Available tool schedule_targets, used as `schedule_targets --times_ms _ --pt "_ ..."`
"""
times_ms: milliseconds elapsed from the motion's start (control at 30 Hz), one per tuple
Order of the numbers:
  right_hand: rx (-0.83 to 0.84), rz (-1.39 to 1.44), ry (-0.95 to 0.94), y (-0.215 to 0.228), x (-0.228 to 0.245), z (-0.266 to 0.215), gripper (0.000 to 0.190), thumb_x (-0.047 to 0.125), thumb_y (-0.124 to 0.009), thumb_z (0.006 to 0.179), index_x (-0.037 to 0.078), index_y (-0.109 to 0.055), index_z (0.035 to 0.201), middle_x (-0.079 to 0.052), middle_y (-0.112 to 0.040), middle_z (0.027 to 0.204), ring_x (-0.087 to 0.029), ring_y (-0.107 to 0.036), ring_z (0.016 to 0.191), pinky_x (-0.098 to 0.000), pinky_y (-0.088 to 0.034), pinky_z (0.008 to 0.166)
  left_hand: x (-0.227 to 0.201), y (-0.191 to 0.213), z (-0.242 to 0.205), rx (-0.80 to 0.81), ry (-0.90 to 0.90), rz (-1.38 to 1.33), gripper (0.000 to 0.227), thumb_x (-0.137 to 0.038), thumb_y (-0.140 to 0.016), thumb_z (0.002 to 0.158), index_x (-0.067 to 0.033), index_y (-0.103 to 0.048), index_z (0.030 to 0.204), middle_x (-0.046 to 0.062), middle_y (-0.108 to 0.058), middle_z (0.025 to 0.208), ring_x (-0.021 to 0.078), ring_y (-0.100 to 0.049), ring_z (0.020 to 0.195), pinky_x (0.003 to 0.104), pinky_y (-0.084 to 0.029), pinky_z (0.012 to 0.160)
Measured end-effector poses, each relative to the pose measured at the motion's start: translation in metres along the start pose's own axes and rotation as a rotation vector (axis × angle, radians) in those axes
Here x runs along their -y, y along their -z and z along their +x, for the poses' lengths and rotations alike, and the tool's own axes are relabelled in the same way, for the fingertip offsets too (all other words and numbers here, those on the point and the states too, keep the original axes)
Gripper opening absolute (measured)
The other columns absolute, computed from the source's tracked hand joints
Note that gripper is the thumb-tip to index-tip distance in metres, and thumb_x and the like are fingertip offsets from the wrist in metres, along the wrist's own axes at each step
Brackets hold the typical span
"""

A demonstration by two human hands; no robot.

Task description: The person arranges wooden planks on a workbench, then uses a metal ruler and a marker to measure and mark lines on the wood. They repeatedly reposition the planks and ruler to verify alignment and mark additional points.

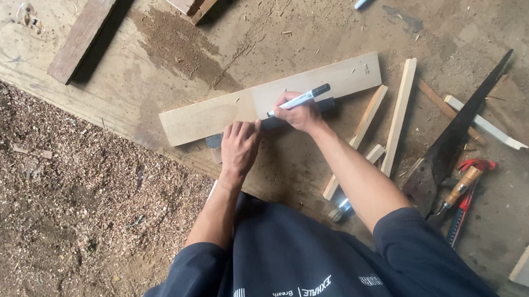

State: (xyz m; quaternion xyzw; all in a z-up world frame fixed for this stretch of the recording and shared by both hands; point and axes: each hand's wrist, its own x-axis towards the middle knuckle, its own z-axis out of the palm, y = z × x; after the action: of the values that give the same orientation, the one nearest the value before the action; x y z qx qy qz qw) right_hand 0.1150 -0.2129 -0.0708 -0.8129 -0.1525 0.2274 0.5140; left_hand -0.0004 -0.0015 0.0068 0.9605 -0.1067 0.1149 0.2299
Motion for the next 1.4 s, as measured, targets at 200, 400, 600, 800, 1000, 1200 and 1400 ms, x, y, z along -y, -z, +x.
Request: schedule_targets --times_ms 200,400,600,800,1000,1200,1400 --pt "-0.019 0.044 0.058 -0.0006 -0.0011 -0.0014 0.03 0.038 -0.081 0.089 0.01 -0.073 0.089 0.0 -0.073 0.08 -0.009 -0.065 0.071 -0.0263 -0.05 0.062 0.0018 -0.0033 -0.0011 0.024 0.013 0.023 0.035 -0.013 -0.068 0.091 -0.0067 -0.069 0.125 0.004 -0.063 0.102 0.0232 -0.059 0.099 0.039 -0.048 0.089" --pt "0.023 0.032 0.035 0.0011 0.0026 -0.0014 0.029 0.036 -0.08 0.089 0.009 -0.072 0.088 0.0 -0.072 0.078 -0.009 -0.065 0.071 -0.027 -0.051 0.064 0.002 -0.0042 -0.0028 0.036 0.007 0.036 0.035 -0.014 -0.067 0.09 -0.0074 -0.069 0.124 0.005 -0.062 0.101 0.0235 -0.059 0.099 0.039 -0.048 0.089" --pt "0.048 0.042 0.024 0.0012 0.002 -0.0023 0.029 0.036 -0.081 0.088 0.008 -0.072 0.088 -0.001 -0.072 0.079 -0.009 -0.065 0.072 -0.0267 -0.051 0.064 0.0015 -0.0036 -0.0034 0.039 0.004 0.026 0.035 -0.013 -0.067 0.088 -0.0075 -0.069 0.123 0.005 -0.062 0.101 0.0237 -0.059 0.098 0.038 -0.048 0.088" --pt "0.027 0.017 0.009 0.0001 -0.0005 -0.0014 0.03 0.037 -0.082 0.088 0.009 -0.073 0.088 0.0 -0.072 0.078 -0.009 -0.065 0.071 -0.0267 -0.05 0.064 0.0013 -0.0016 -0.0019 0.04 -0.004 0.044 0.034 -0.012 -0.066 0.09 -0.0065 -0.069 0.124 0.005 -0.062 0.1 0.0236 -0.059 0.098 0.038 -0.048 0.088" --pt "0.012 0.052 0.035 -0.0001 -0.0038 -0.0013 0.032 0.04 -0.08 0.089 0.009 -0.073 0.088 0.0 -0.071 0.078 -0.009 -0.064 0.072 -0.0272 -0.05 0.064 0.0028 -0.0031 -0.001 0.039 -0.01 0.048 0.033 -0.012 -0.065 0.091 -0.0064 -0.069 0.124 0.005 -0.063 0.099 0.0236 -0.059 0.098 0.038 -0.048 0.088" --pt "0.0 0.043 0.026 -0.0007 -0.0048 -0.0031 0.031 0.04 -0.08 0.088 0.01 -0.074 0.089 0.001 -0.072 0.079 -0.009 -0.064 0.071 -0.0272 -0.05 0.063 0.0025 -0.0046 -0.0027 0.031 -0.002 0.047 0.031 -0.013 -0.065 0.095 -0.0061 -0.068 0.125 0.005 -0.063 0.099 0.0231 -0.059 0.098 0.038 -0.048 0.089" --pt "0.014 0.0 0.004 -0.0024 -0.0031 -0.002 0.027 0.034 -0.081 0.087 0.009 -0.072 0.087 0.0 -0.072 0.077 -0.009 -0.064 0.07 -0.0275 -0.051 0.063 0.0015 -0.003 -0.0046 0.045 -0.006 0.047 0.033 -0.014 -0.066 0.092 -0.0067 -0.069 0.124 0.005 -0.062 0.098 0.0232 -0.059 0.097 0.038 -0.048 0.087"
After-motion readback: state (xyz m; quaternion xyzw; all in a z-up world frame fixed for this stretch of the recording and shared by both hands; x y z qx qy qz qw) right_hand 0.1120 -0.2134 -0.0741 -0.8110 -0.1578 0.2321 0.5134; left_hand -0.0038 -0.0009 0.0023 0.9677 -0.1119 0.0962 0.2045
